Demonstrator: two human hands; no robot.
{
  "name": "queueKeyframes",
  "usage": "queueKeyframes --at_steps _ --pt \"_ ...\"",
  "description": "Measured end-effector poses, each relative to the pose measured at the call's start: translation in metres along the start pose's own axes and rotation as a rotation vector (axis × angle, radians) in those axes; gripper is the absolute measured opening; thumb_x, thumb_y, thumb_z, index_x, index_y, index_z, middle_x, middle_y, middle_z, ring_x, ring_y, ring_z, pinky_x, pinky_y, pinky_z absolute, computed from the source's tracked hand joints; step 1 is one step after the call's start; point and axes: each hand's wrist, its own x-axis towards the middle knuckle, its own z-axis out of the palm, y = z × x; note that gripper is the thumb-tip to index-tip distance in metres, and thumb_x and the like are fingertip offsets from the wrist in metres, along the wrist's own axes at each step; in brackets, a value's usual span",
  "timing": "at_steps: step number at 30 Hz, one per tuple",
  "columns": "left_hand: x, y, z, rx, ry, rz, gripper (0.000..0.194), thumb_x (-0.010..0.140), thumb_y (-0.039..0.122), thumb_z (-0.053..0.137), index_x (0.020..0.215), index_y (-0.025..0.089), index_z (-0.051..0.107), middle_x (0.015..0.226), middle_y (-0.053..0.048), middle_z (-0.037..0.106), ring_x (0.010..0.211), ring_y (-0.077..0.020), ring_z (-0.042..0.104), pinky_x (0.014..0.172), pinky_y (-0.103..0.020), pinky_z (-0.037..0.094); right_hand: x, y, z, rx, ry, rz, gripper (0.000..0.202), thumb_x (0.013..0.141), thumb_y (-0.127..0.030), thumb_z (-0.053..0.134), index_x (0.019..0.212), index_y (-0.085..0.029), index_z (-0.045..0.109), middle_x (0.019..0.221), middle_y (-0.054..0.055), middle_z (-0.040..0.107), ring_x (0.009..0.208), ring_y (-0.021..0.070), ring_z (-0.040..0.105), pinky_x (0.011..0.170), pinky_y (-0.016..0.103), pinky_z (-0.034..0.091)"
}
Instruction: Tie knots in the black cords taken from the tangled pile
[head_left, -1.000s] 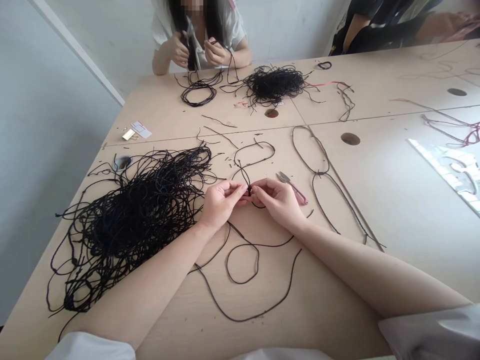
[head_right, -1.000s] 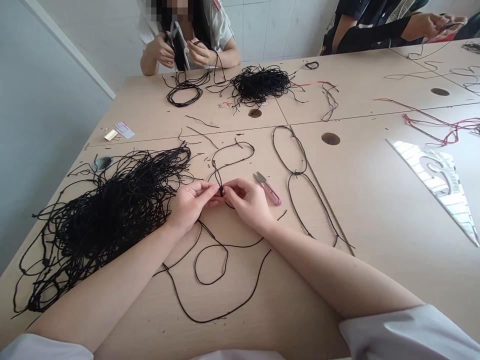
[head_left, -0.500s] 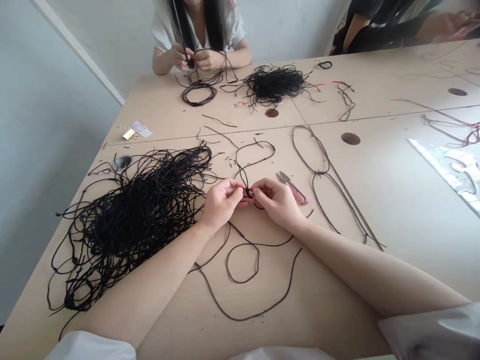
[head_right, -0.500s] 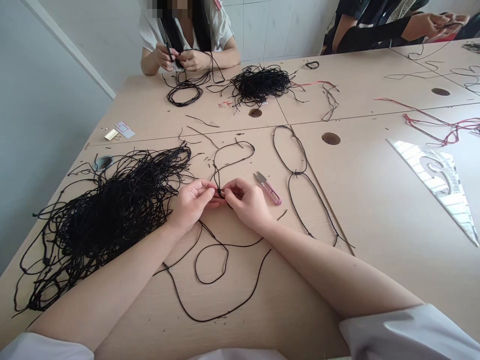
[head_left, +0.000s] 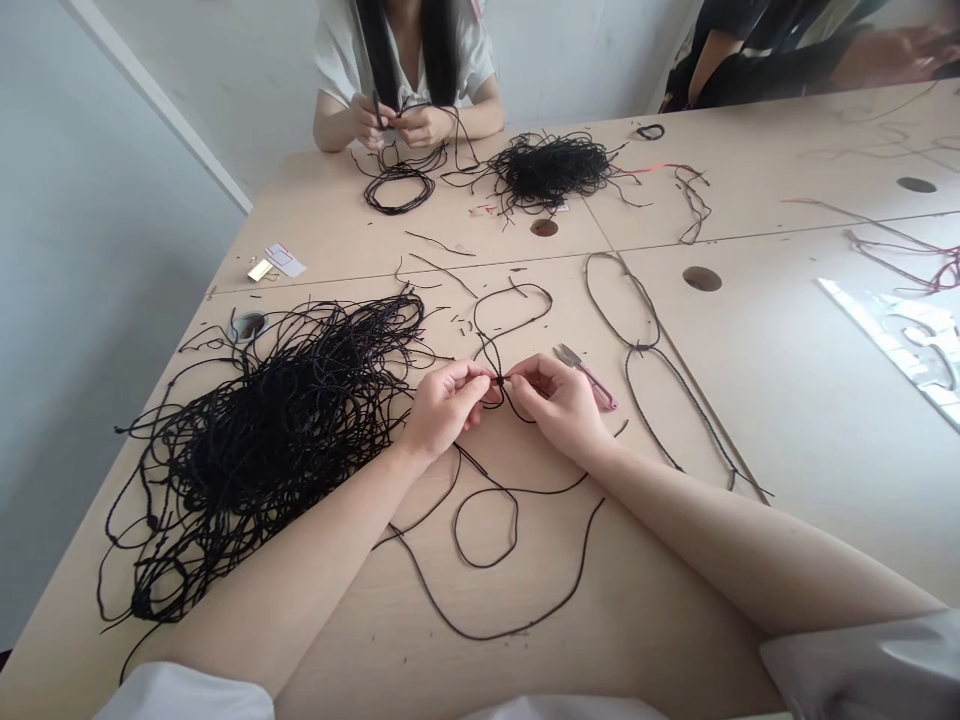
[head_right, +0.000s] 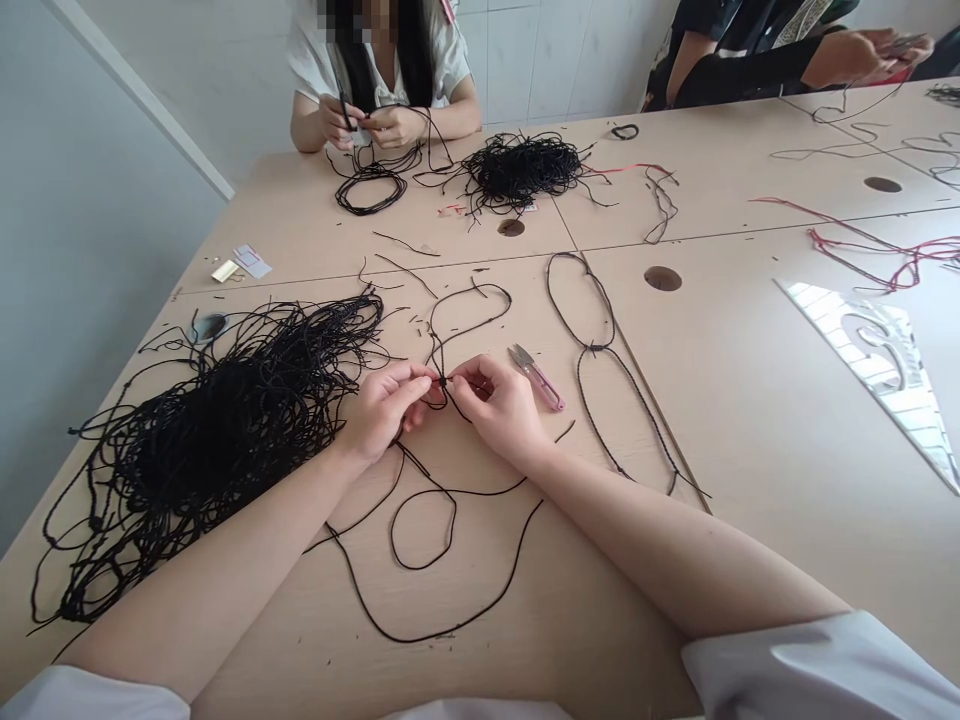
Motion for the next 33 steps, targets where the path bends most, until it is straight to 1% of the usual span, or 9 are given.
queueKeyframes --at_steps 2,4,7,13,19,25,28,31,33 --pt "-0.0007 -0.0001 -0.0001 0.032 0.0 0.012 0.019 0.084 0.036 0.062 0.085 0.017 0.065 0.071 0.0 0.065 0.047 -0.0058 0.048 0.039 -0.016 0.033 0.0 -0.0005 -0.0002 0.007 -0.013 -0.01 0.009 0.086 -0.025 0.056 0.083 -0.018 0.061 0.074 0.001 0.061 0.065 0.0117 0.053 0.058 0.026 0.041" --pt "-0.0012 -0.0002 0.0008 0.044 0.007 0.014 0.019 0.082 0.036 0.064 0.084 0.017 0.066 0.071 0.0 0.065 0.047 -0.0063 0.048 0.04 -0.017 0.035 -0.0002 -0.0016 -0.0003 0.026 -0.019 -0.022 0.009 0.086 -0.026 0.057 0.088 -0.018 0.061 0.078 0.002 0.062 0.068 0.0124 0.054 0.06 0.026 0.043" --pt "-0.0011 0.0003 0.0022 0.045 0.019 0.0 0.019 0.081 0.037 0.065 0.084 0.017 0.067 0.073 -0.002 0.067 0.047 -0.0072 0.049 0.041 -0.019 0.036 -0.0006 -0.0029 -0.0001 0.037 -0.026 -0.036 0.011 0.086 -0.027 0.059 0.094 -0.019 0.059 0.077 0.001 0.06 0.068 0.0123 0.054 0.06 0.026 0.043" --pt "-0.0002 0.002 0.0021 -0.018 0.014 -0.044 0.019 0.08 0.036 0.067 0.082 0.017 0.067 0.071 -0.002 0.066 0.045 -0.0069 0.049 0.037 -0.018 0.033 -0.0005 -0.0021 0.0 0.061 -0.083 -0.054 0.004 0.089 -0.024 0.056 0.09 -0.02 0.057 0.076 0.0 0.061 0.068 0.0126 0.056 0.061 0.027 0.043" --pt "-0.0009 0.0027 0.0016 -0.055 -0.003 -0.044 0.016 0.08 0.032 0.068 0.08 0.016 0.068 0.068 -0.002 0.067 0.045 -0.0066 0.05 0.039 -0.018 0.036 -0.002 -0.0026 -0.0014 0.021 -0.083 -0.039 0.005 0.088 -0.022 0.056 0.089 -0.02 0.06 0.08 0.002 0.065 0.073 0.0136 0.06 0.065 0.028 0.045" --pt "0.0002 0.0005 0.0036 -0.053 0.018 0.009 0.021 0.081 0.035 0.067 0.085 0.015 0.069 0.073 -0.004 0.068 0.048 -0.0078 0.054 0.043 -0.019 0.041 0.0006 -0.0004 -0.0009 0.092 -0.045 -0.026 0.013 0.088 -0.03 0.059 0.091 -0.019 0.063 0.083 0.004 0.066 0.077 0.015 0.062 0.067 0.029 0.047" --pt "-0.0001 -0.0007 0.0043 -0.04 0.028 0.027 0.023 0.083 0.036 0.064 0.091 0.015 0.069 0.077 -0.004 0.07 0.049 -0.0087 0.055 0.043 -0.02 0.042 0.0017 0.0006 -0.0008 0.133 -0.037 0.013 0.019 0.089 -0.035 0.057 0.094 -0.018 0.065 0.079 0.003 0.065 0.07 0.0135 0.058 0.062 0.027 0.045" --pt "-0.0014 -0.0005 0.0033 0.017 0.027 0.049 0.021 0.085 0.034 0.061 0.092 0.016 0.069 0.076 -0.003 0.07 0.049 -0.0093 0.055 0.044 -0.021 0.042 0.0018 0.0006 -0.0016 0.11 -0.052 0.033 0.02 0.089 -0.035 0.056 0.088 -0.018 0.065 0.07 0.001 0.06 0.061 0.0111 0.05 0.055 0.026 0.039" --pt "-0.0023 0.0007 0.0021 0.116 0.034 0.095 0.019 0.085 0.034 0.06 0.09 0.018 0.069 0.076 -0.003 0.07 0.053 -0.0109 0.056 0.047 -0.022 0.042 0.0016 0.0005 -0.0026 0.092 -0.058 0.029 0.018 0.089 -0.033 0.056 0.082 -0.018 0.063 0.066 -0.001 0.056 0.058 0.0104 0.046 0.053 0.025 0.037"
